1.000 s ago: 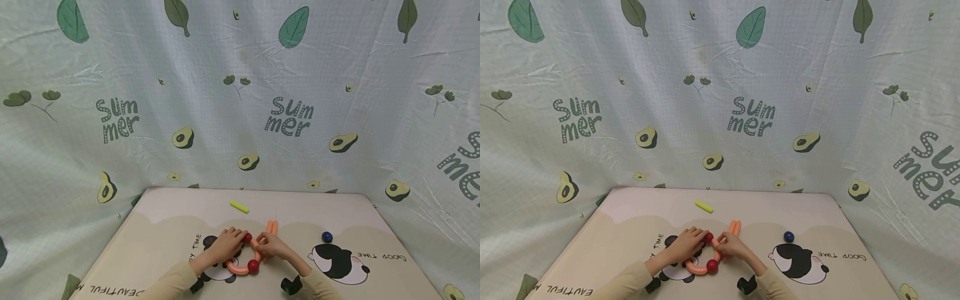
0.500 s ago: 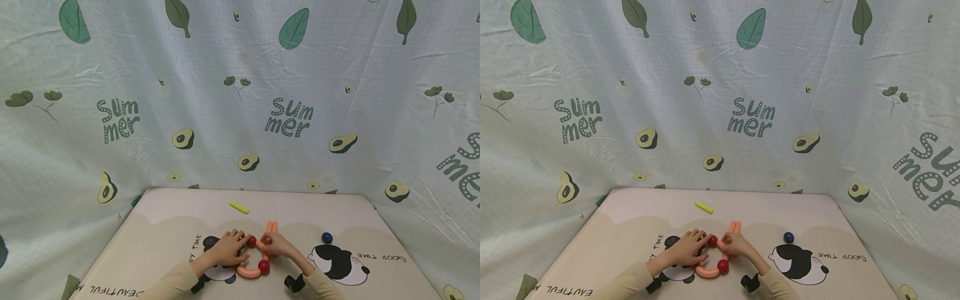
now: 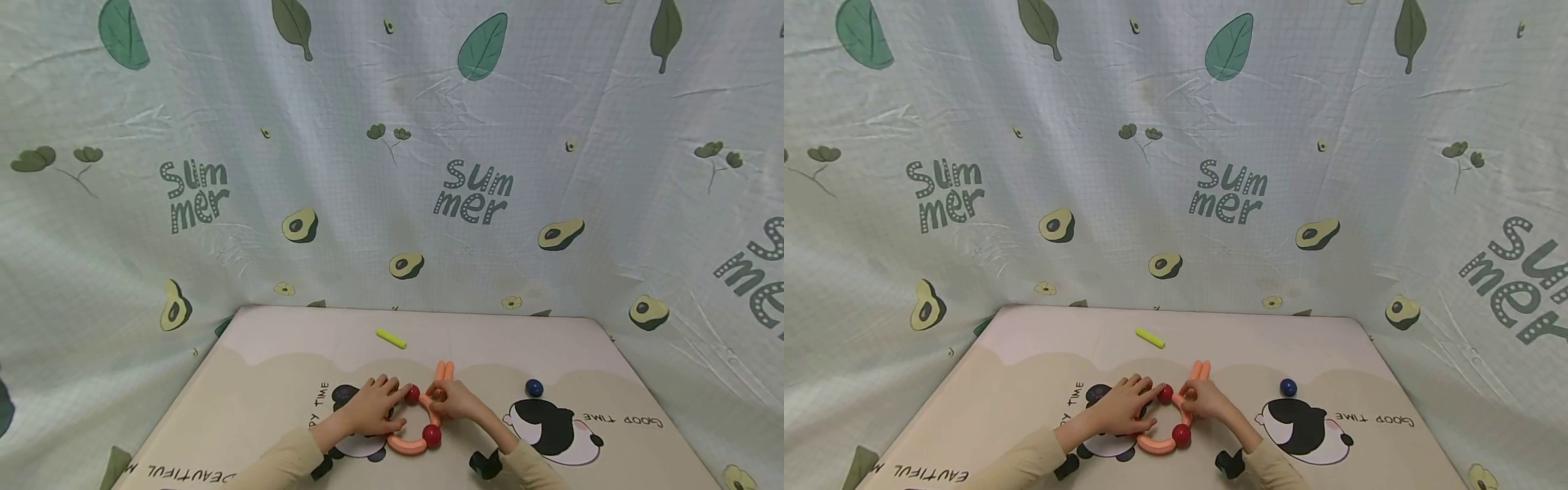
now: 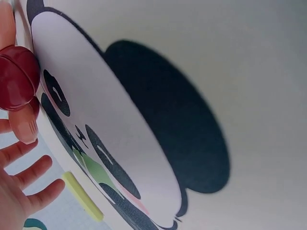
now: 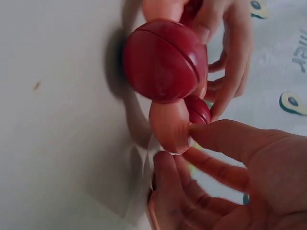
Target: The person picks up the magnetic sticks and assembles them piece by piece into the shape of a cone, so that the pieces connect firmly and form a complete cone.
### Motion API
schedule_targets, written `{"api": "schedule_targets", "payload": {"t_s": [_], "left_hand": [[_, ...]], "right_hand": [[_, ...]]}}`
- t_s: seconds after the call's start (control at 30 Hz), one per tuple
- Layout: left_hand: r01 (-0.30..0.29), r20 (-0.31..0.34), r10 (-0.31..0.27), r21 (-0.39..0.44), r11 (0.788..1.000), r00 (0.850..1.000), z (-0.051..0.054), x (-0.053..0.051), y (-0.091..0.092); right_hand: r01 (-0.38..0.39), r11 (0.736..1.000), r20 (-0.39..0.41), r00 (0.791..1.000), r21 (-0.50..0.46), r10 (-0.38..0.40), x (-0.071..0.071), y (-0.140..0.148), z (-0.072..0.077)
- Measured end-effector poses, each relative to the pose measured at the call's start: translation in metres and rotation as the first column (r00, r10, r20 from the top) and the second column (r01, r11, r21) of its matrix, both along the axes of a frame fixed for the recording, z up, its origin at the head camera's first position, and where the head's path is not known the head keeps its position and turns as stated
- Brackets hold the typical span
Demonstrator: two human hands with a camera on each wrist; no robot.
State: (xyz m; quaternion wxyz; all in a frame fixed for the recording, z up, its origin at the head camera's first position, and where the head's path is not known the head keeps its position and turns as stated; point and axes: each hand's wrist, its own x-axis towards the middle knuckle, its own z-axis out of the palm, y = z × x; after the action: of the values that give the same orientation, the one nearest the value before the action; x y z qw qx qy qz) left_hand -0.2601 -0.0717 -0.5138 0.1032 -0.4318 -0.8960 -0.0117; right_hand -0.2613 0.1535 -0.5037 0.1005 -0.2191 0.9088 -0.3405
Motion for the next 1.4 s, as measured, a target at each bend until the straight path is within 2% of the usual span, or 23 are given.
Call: {"api": "schedule_targets", "payload": {"t_s": [0.23, 0.43, 0.6, 0.77, 1.17, 1.27, 1.4], "left_hand": [[-0.005, -0.022, 0.005, 0.006, 1.000, 1.000, 0.000, 0.000, 0.000], [-0.006, -0.015, 0.006, 0.002, 1.000, 1.000, -0.001, 0.001, -0.001], [0.011, -0.029, -0.011, 0.001, 1.000, 1.000, -0.001, 0.000, -0.002], [0.031, -0.023, -0.030, 0.002, 1.000, 0.999, -0.002, -0.002, -0.005], [0.056, -0.024, -0.056, 0.010, 0.998, 0.998, -0.002, -0.009, -0.010], [0.055, -0.012, -0.054, 0.016, 0.998, 0.998, -0.003, -0.014, -0.010], [0.016, 0.021, -0.017, 0.032, 0.999, 1.000, 0.001, -0.021, -0.009]], "right_hand": [[-0.059, 0.988, -0.161, 0.984, 0.141, 0.082, 0.006, -0.004, 0.002], [-0.050, 0.942, -0.281, 0.948, 0.333, 0.150, 0.019, -0.006, 0.002], [-0.063, 0.915, -0.325, 0.923, 0.399, 0.206, 0.027, -0.004, 0.001], [-0.081, 0.895, -0.341, 0.906, 0.439, 0.250, 0.032, -0.002, 0.001], [-0.077, 0.861, -0.328, 0.905, 0.503, 0.272, 0.036, 0.000, -0.001], [-0.072, 0.847, -0.322, 0.906, 0.526, 0.277, 0.036, -0.001, 0.000], [-0.060, 0.827, -0.327, 0.900, 0.559, 0.287, 0.038, -0.004, 0.004]]}}
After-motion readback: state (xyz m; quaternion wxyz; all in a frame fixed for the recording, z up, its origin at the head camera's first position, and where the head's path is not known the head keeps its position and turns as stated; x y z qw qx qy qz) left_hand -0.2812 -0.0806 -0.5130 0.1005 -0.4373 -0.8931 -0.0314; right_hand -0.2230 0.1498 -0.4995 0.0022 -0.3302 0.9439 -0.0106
